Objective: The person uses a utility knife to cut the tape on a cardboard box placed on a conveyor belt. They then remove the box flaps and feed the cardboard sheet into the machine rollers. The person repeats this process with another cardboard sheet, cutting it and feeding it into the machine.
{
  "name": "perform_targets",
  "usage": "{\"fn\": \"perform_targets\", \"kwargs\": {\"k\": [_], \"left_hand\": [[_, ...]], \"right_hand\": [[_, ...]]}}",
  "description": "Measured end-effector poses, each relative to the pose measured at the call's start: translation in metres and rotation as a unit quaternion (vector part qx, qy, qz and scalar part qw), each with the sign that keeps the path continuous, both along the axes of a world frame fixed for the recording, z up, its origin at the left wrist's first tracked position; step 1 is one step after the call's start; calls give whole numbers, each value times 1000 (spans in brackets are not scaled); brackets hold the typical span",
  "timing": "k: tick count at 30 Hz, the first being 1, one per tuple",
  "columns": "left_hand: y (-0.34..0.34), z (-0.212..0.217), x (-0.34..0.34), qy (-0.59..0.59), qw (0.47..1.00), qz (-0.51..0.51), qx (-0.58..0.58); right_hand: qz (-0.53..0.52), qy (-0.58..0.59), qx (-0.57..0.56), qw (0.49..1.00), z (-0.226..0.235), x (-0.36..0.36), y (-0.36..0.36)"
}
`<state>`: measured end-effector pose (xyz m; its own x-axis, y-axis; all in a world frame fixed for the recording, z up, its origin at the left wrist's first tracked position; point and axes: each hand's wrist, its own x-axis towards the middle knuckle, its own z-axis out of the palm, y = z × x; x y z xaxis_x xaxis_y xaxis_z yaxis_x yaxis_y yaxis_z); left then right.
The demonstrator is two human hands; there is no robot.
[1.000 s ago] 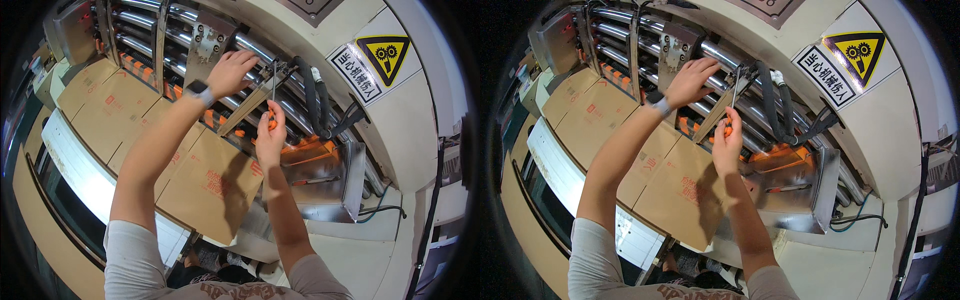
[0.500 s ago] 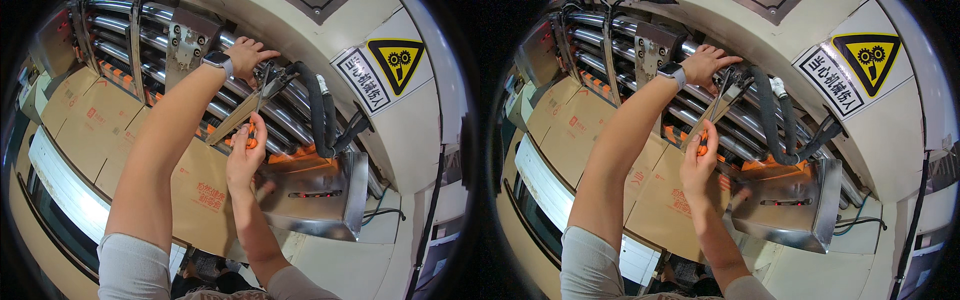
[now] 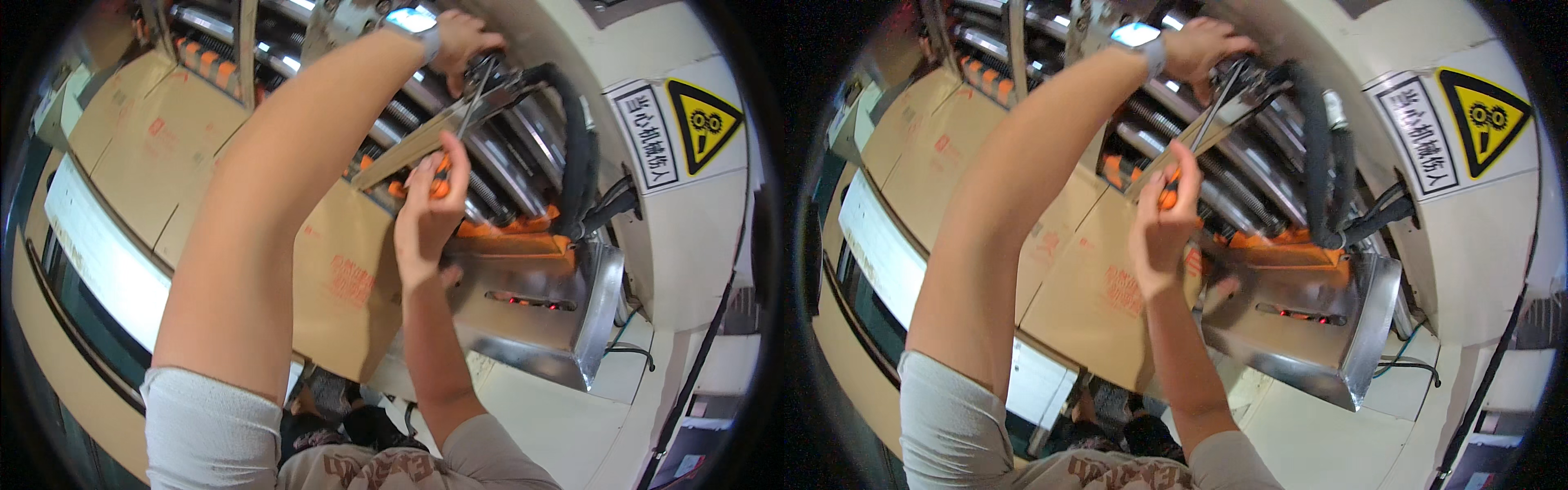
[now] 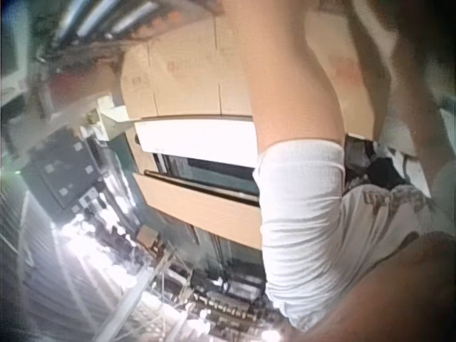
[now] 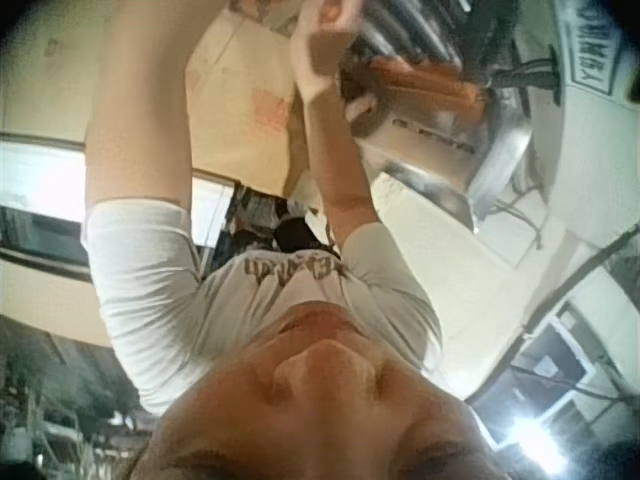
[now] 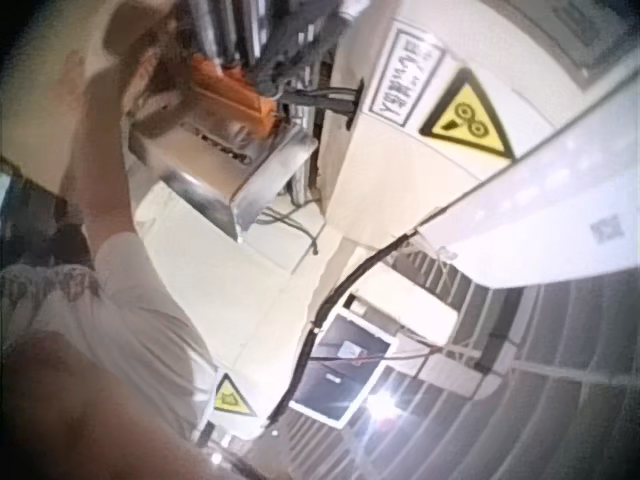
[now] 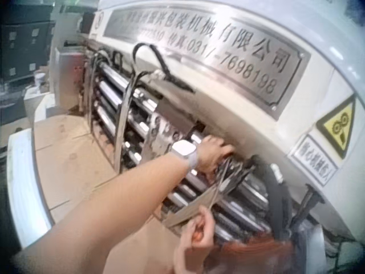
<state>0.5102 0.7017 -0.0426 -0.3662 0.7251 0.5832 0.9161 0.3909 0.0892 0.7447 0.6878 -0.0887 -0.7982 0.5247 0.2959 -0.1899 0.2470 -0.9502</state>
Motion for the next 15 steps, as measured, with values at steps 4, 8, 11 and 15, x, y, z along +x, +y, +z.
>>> {"fn": "perform_targets", "kwargs": {"k": [4, 8, 11, 15], "left_hand": [[-31, 36, 18, -67, 990, 40, -118], [-43, 51, 23, 4, 980, 67, -188], [-43, 58, 32, 77, 964, 109, -232], [-49, 61, 30, 86, 957, 111, -254]], "right_hand": [[18, 22, 163, 986, -6, -6, 8], [35, 4, 239, 970, -1, -19, -9], [52, 36, 226, 972, -3, -29, -16], [65, -26, 299, 952, 4, -30, -16]]}}
